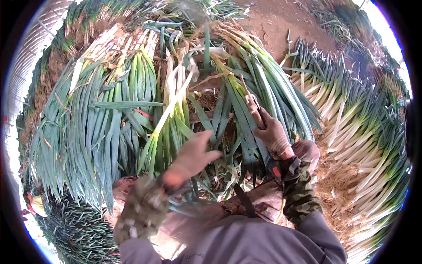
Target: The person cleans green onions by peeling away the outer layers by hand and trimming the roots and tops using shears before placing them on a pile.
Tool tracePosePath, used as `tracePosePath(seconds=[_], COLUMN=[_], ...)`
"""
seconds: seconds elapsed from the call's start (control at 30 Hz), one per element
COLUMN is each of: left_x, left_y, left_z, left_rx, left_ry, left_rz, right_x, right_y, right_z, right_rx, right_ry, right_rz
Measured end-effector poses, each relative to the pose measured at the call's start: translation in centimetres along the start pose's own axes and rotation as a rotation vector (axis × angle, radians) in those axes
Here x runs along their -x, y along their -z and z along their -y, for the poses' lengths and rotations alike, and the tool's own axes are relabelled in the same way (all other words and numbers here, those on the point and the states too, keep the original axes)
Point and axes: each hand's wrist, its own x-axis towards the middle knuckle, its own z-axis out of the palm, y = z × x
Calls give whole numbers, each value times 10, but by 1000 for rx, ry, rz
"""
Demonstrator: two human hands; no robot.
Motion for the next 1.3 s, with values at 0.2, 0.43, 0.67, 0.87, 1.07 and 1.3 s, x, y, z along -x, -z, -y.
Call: tracePosePath(seconds=[0.2, 0.43, 0.67, 0.87, 1.07, 1.3], left_x=[-231, -272, -81, 2, 3, 4], left_y=[-109, -127, -77, -100, -87, -87], left_z=[-22, 12, 58, 51, 41, 46], left_rx=[54, 152, -86, -82, -40, -39], left_ry=[474, 690, 413, 289, 232, 233], left_rz=[-319, -465, -272, -369, -385, -397], right_x=[14, 19, 66, 121, 143, 118], right_y=[2, -1, -34, -77, -78, -92], right_z=[5, 0, 22, 35, 42, 35], right_rx=[-45, -93, 194, 251, 319, 374], right_ry=[36, 0, 43, 22, 22, 88], right_rz=[-27, 25, 147, 279, 251, 195])
